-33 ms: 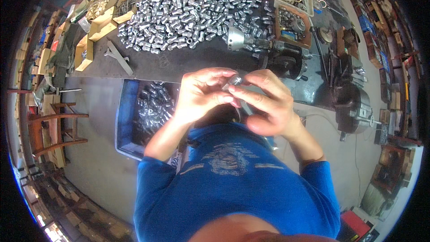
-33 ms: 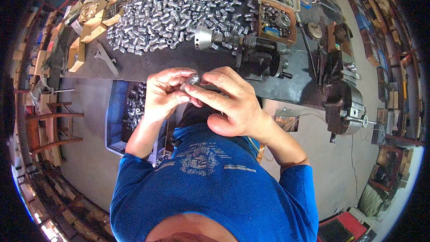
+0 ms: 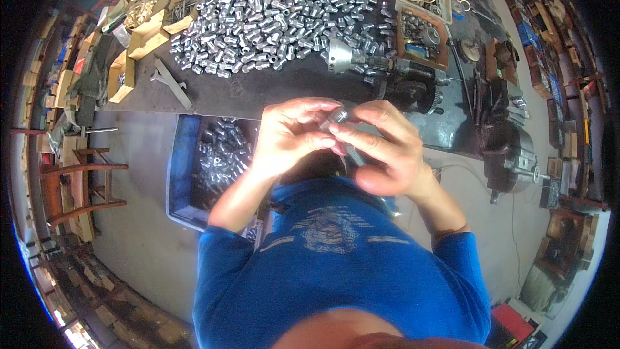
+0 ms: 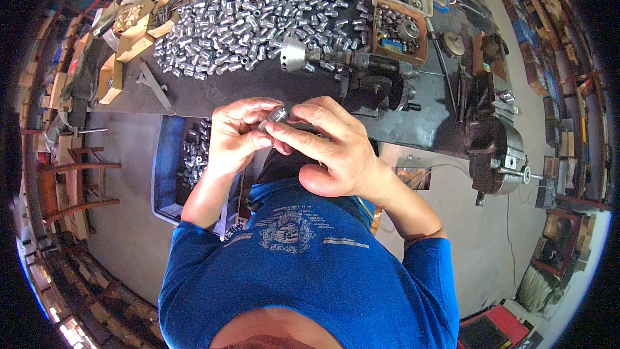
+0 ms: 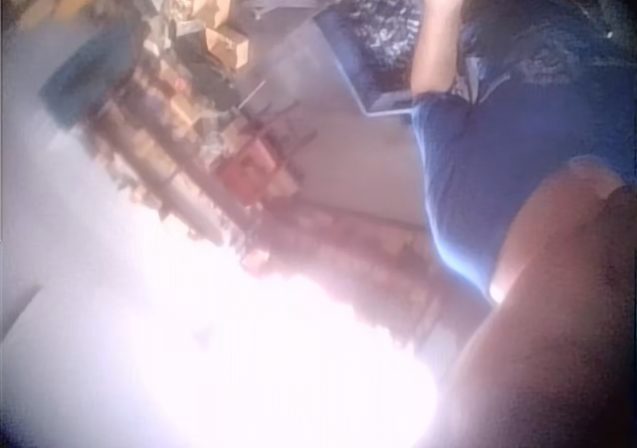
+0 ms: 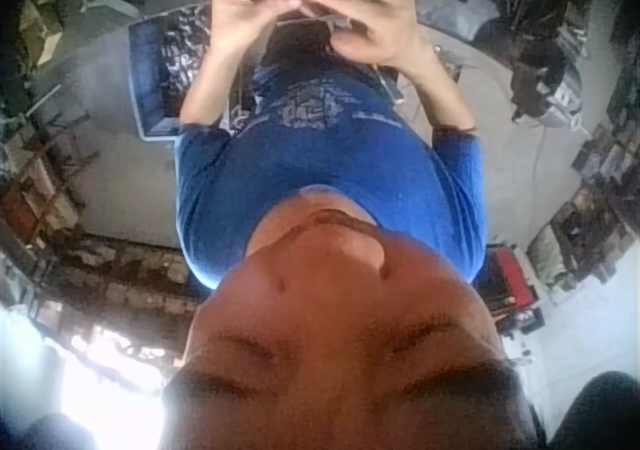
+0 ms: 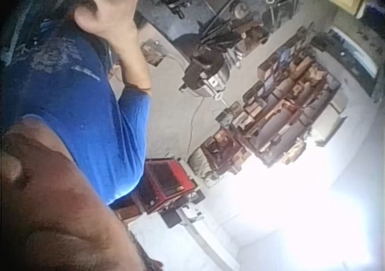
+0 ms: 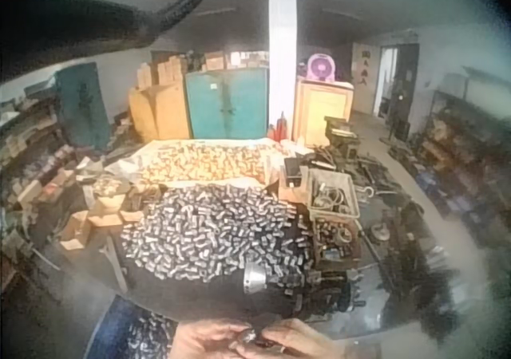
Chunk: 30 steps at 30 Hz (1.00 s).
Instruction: The person repeatedly picks up small metal parts from a pile on the workbench, places them into a bench grinder, and operates the machine to process each part. After each cycle, the person removes the part and returns it to the pile, continuing the sequence.
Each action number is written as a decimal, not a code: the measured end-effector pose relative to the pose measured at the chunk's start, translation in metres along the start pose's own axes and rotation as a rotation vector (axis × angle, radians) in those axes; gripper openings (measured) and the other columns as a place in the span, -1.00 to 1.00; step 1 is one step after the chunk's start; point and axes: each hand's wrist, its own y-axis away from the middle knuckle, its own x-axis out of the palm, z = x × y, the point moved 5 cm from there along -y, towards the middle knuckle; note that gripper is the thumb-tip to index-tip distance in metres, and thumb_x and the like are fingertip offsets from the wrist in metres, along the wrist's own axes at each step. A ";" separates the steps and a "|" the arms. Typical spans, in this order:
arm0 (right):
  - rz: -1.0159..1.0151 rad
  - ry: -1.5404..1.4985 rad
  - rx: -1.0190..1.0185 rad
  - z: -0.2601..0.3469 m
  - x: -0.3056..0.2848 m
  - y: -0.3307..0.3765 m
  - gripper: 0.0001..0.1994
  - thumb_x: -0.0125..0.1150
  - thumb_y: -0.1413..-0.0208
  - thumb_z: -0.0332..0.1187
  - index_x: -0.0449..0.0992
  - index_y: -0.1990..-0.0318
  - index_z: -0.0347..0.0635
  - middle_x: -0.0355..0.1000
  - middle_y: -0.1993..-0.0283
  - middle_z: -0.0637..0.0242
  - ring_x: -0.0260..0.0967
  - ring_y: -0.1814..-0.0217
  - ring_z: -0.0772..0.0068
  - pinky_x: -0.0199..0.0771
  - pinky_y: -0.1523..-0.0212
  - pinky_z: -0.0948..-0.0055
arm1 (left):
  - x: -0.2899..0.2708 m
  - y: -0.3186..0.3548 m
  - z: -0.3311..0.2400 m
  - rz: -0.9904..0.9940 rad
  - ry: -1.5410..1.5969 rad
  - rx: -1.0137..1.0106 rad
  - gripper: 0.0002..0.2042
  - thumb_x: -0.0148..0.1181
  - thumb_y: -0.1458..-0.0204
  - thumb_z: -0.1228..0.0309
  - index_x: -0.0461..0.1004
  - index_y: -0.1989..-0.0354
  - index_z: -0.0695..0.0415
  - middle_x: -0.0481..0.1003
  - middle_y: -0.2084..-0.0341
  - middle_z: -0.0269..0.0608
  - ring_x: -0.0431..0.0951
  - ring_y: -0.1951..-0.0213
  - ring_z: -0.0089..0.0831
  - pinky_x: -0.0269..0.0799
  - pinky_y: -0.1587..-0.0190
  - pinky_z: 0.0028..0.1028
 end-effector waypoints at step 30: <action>-0.003 0.050 0.016 -0.005 0.012 -0.007 -0.45 0.17 0.60 -0.31 0.51 0.19 -0.08 0.18 -0.19 0.08 0.19 -0.07 0.01 0.19 -0.04 0.12 | 0.001 -0.003 0.015 -0.019 0.289 -0.082 -0.56 -0.09 -0.15 0.24 0.23 -0.04 0.39 0.43 0.16 0.04 0.49 0.14 -0.25 0.40 0.05 -0.37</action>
